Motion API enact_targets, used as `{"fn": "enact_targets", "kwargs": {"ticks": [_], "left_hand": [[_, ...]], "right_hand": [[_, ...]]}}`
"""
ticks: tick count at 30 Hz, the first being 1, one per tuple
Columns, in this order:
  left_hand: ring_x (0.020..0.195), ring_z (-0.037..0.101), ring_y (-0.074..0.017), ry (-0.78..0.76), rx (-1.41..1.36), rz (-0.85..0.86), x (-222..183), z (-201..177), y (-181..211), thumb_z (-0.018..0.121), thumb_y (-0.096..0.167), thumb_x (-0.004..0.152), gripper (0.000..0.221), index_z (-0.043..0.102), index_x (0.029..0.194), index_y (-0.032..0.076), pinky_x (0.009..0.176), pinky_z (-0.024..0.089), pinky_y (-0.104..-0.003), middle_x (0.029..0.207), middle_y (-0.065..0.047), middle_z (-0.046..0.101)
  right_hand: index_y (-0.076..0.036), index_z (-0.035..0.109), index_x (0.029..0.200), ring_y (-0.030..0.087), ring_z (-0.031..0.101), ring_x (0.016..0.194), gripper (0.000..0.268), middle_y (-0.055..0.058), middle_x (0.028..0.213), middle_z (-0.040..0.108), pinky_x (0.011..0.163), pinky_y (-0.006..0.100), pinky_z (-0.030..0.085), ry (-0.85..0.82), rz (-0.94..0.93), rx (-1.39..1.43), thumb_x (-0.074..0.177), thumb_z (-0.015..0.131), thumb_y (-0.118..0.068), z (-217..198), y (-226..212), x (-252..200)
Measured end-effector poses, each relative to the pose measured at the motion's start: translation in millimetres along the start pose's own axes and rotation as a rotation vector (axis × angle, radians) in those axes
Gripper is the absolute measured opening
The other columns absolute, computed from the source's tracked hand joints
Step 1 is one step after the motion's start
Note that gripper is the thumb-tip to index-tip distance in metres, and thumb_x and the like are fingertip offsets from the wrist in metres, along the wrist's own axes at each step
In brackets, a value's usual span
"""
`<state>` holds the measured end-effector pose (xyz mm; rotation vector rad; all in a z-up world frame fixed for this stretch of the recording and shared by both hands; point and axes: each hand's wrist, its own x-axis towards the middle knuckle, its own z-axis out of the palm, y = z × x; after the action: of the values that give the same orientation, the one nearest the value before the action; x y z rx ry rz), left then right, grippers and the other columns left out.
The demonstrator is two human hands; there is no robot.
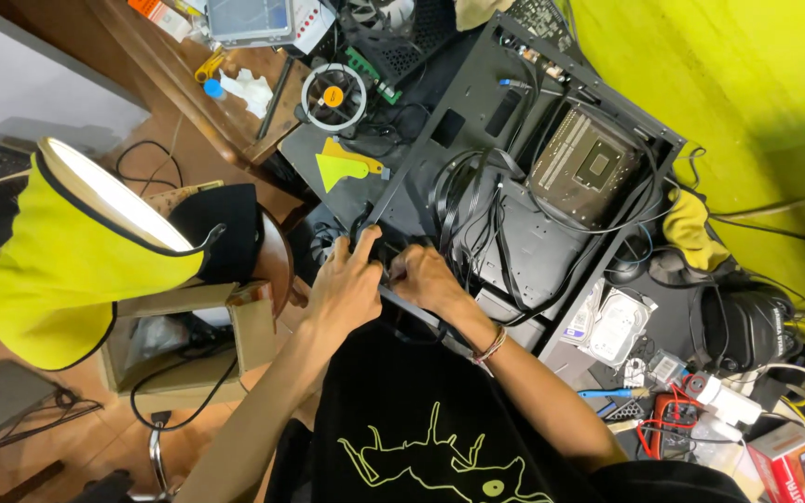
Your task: Routing and connecting internal cables inside a computer case
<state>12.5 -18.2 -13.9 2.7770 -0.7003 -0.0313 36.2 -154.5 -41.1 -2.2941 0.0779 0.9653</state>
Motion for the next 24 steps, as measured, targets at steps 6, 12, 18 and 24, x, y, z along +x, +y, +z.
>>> {"fn": "enact_targets", "kwargs": {"ticks": [6, 12, 18, 24], "left_hand": [[0.092, 0.048, -0.0402, -0.129, -0.170, -0.048, -0.6, -17.1, -2.4, 0.053, 0.009, 0.057, 0.015, 0.061, 0.066, 0.000, 0.070, 0.048, -0.041, 0.119, -0.007, 0.037], [0.094, 0.049, -0.0401, -0.203, -0.219, -0.068, 1.3, -27.7, -3.7, 0.054, 0.013, 0.062, 0.015, 0.063, 0.070, 0.002, 0.076, 0.046, -0.044, 0.121, -0.005, 0.038], [0.099, 0.049, -0.0425, -0.098, -0.360, -0.144, -1.6, -42.3, 6.4, 0.054, 0.022, 0.079, 0.015, 0.060, 0.086, 0.011, 0.086, 0.039, -0.052, 0.127, -0.007, 0.033], [0.106, 0.044, -0.0417, 0.019, -0.545, -0.241, -9.7, -53.9, 14.3, 0.053, 0.025, 0.082, 0.014, 0.060, 0.088, 0.015, 0.085, 0.039, -0.051, 0.123, -0.007, 0.036]], "right_hand": [[-0.011, 0.068, 0.086, 0.035, 0.060, 0.087, 0.025, 0.020, 0.089, 0.062, 0.077, 0.040, 0.050, -0.033, 0.003, 0.003, 0.063, 0.059, -0.008, -6.9, -4.9, -8.7], [0.002, 0.064, 0.083, 0.040, 0.059, 0.087, 0.017, 0.023, 0.085, 0.063, 0.076, 0.047, 0.048, -0.006, -0.228, 0.138, 0.068, 0.059, -0.005, -34.3, -26.0, -41.6], [-0.003, 0.059, 0.079, 0.031, 0.062, 0.065, 0.006, 0.017, 0.067, 0.062, 0.059, 0.039, 0.048, 0.208, -0.418, 0.363, 0.074, 0.058, -0.006, -13.0, 6.1, -54.6], [-0.002, 0.060, 0.082, 0.018, 0.055, 0.064, 0.009, 0.011, 0.064, 0.060, 0.063, 0.032, 0.046, 0.158, -0.495, 0.755, 0.081, 0.052, -0.006, -23.0, -0.8, -77.5]]}}
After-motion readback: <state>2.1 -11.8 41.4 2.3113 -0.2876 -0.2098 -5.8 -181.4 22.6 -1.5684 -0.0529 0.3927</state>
